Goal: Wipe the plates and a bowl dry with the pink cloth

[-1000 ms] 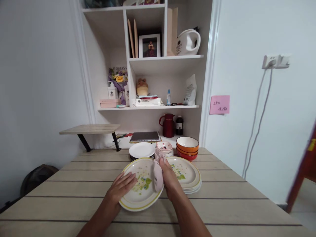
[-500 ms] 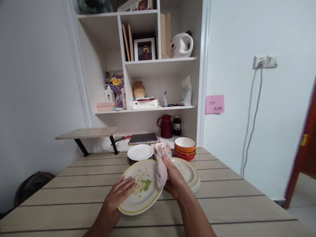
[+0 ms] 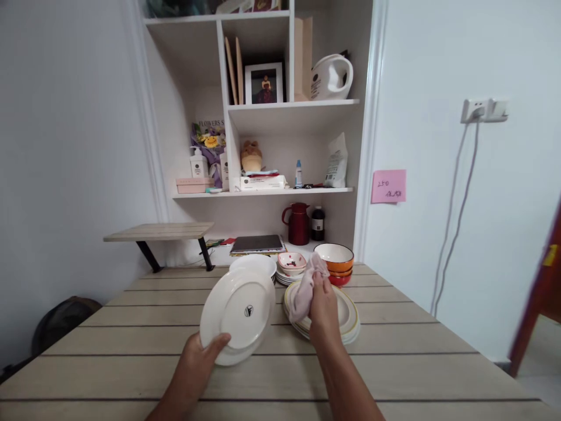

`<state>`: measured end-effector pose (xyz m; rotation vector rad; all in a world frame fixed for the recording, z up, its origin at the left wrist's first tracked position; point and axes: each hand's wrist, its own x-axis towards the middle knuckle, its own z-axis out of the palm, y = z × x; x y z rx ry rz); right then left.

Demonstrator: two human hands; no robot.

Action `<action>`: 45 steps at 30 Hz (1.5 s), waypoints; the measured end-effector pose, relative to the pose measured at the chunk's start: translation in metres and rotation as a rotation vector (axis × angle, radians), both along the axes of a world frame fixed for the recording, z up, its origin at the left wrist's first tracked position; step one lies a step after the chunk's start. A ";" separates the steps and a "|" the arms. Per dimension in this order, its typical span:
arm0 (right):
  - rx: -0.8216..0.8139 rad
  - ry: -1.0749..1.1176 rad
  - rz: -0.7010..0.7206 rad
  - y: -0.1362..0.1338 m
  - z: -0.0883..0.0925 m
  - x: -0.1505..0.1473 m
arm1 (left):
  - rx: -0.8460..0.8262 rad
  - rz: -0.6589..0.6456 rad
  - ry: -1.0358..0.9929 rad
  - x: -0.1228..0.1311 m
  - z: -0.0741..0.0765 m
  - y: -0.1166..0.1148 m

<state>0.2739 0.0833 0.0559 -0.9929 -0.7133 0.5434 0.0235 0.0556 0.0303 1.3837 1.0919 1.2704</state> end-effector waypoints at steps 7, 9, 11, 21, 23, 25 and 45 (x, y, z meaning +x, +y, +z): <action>-0.035 -0.519 -0.073 -0.006 0.001 -0.025 | -0.167 -0.210 -0.252 0.005 -0.001 -0.010; -0.092 -0.657 -0.070 -0.005 -0.004 -0.028 | -0.228 -0.239 -0.276 0.005 -0.003 -0.010; -0.129 -0.755 -0.055 -0.004 -0.009 -0.031 | -0.266 -0.264 -0.279 0.004 -0.004 -0.009; 0.124 -1.161 0.282 -0.020 -0.009 -0.071 | -0.265 -0.353 -0.314 0.003 -0.005 -0.005; 0.172 -1.257 0.335 -0.026 -0.007 -0.085 | -0.262 -0.366 -0.321 0.003 -0.008 -0.003; 0.173 -1.322 0.313 -0.026 -0.005 -0.093 | -0.269 -0.369 -0.320 0.003 -0.010 -0.002; 0.012 -1.400 0.229 -0.037 -0.011 -0.103 | -0.194 -0.178 -0.621 -0.005 -0.001 0.012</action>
